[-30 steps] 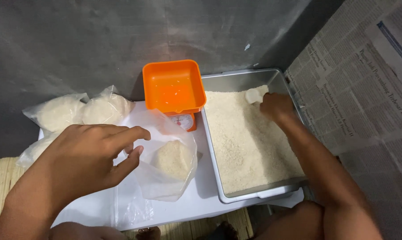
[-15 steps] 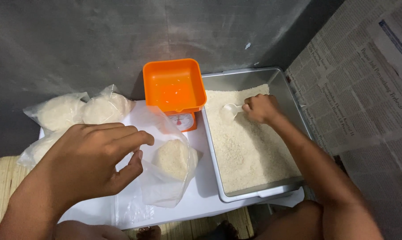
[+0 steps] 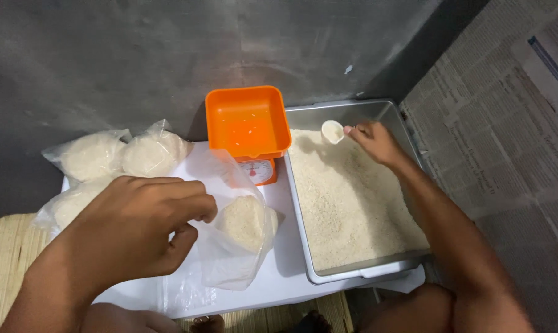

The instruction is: Scooping rice from a tray into plastic bags and weighing them on a scale.

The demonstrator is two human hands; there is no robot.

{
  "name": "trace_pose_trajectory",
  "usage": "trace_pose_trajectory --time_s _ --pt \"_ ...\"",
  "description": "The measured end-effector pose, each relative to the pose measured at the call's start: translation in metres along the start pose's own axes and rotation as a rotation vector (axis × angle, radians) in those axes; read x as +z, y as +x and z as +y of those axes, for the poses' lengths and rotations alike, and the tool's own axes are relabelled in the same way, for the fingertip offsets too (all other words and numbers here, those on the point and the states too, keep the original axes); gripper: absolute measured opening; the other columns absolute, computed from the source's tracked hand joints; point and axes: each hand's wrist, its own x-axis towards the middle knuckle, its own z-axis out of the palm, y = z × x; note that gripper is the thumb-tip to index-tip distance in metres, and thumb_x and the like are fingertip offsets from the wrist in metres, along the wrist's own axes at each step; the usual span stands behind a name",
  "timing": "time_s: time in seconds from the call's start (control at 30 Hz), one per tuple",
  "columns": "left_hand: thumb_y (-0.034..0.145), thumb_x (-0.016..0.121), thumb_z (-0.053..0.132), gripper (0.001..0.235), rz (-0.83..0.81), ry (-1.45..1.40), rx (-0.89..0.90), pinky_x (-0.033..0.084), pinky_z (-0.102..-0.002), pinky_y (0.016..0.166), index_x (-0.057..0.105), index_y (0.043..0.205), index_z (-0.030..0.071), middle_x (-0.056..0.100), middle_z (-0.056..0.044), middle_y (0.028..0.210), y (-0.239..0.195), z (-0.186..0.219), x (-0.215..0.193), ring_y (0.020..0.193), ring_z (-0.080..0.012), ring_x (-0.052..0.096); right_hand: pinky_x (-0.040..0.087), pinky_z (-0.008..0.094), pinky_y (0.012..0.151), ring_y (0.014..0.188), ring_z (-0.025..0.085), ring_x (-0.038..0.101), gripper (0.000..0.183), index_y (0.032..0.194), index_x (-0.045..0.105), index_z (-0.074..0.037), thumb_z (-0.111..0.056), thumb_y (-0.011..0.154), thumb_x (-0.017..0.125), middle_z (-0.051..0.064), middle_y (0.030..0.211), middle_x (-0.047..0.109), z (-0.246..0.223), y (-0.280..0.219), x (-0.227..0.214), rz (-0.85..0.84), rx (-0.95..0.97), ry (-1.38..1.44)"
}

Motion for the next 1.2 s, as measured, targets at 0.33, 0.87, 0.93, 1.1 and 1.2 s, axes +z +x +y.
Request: trace_pose_trajectory --time_s 0.33,0.87,0.93,1.1,1.2 --pt "0.072 0.067 0.015 0.013 -0.26 -0.083 -0.14 0.052 -0.033 0.054 0.076 0.078 0.023 0.077 0.015 0.081 -0.001 0.005 -0.006 0.049 -0.0159 0.066 0.041 0.025 0.059 0.066 0.012 0.053 0.022 0.104 0.07 0.0 -0.019 0.097 0.06 0.006 0.081 0.065 -0.155 -0.054 -0.045 -0.045 -0.429 0.083" --pt "0.079 0.077 0.025 0.007 -0.433 -0.212 -0.324 0.057 -0.026 0.062 0.083 0.081 0.027 0.075 0.016 0.076 0.001 0.015 -0.021 0.065 -0.006 0.071 0.048 0.03 0.047 0.053 0.02 0.059 0.024 0.104 0.072 -0.002 -0.021 0.089 0.072 0.009 0.087 0.07 -0.239 -0.133 -0.025 0.036 -0.926 -0.318" --pt "0.079 0.078 0.024 0.006 -0.423 -0.214 -0.323 0.056 -0.025 0.059 0.083 0.079 0.026 0.075 0.016 0.074 0.001 0.015 -0.021 0.062 -0.0058 0.069 0.046 0.033 0.053 0.057 0.02 0.055 0.022 0.1 0.071 -0.001 -0.021 0.091 0.074 0.008 0.081 0.066 -0.231 -0.129 -0.024 0.128 -1.007 -0.413" --pt "0.081 0.076 0.023 0.008 -0.358 -0.201 -0.308 0.055 -0.027 0.056 0.082 0.076 0.022 0.075 0.011 0.071 0.006 0.017 -0.02 0.053 -0.0082 0.066 0.043 0.029 0.059 0.063 0.014 0.05 0.014 0.094 0.07 -0.01 -0.022 0.093 0.078 0.001 0.082 0.058 -0.217 -0.123 -0.026 0.276 -1.087 -0.649" --pt "0.081 0.079 0.025 0.009 -0.316 -0.228 -0.287 0.056 -0.027 0.055 0.083 0.077 0.018 0.077 0.009 0.074 0.005 0.016 -0.019 0.054 -0.0103 0.067 0.041 0.027 0.063 0.068 0.012 0.052 0.013 0.094 0.071 -0.012 -0.021 0.095 0.081 -0.001 0.088 0.061 -0.218 -0.126 -0.028 0.376 -1.132 -0.713"
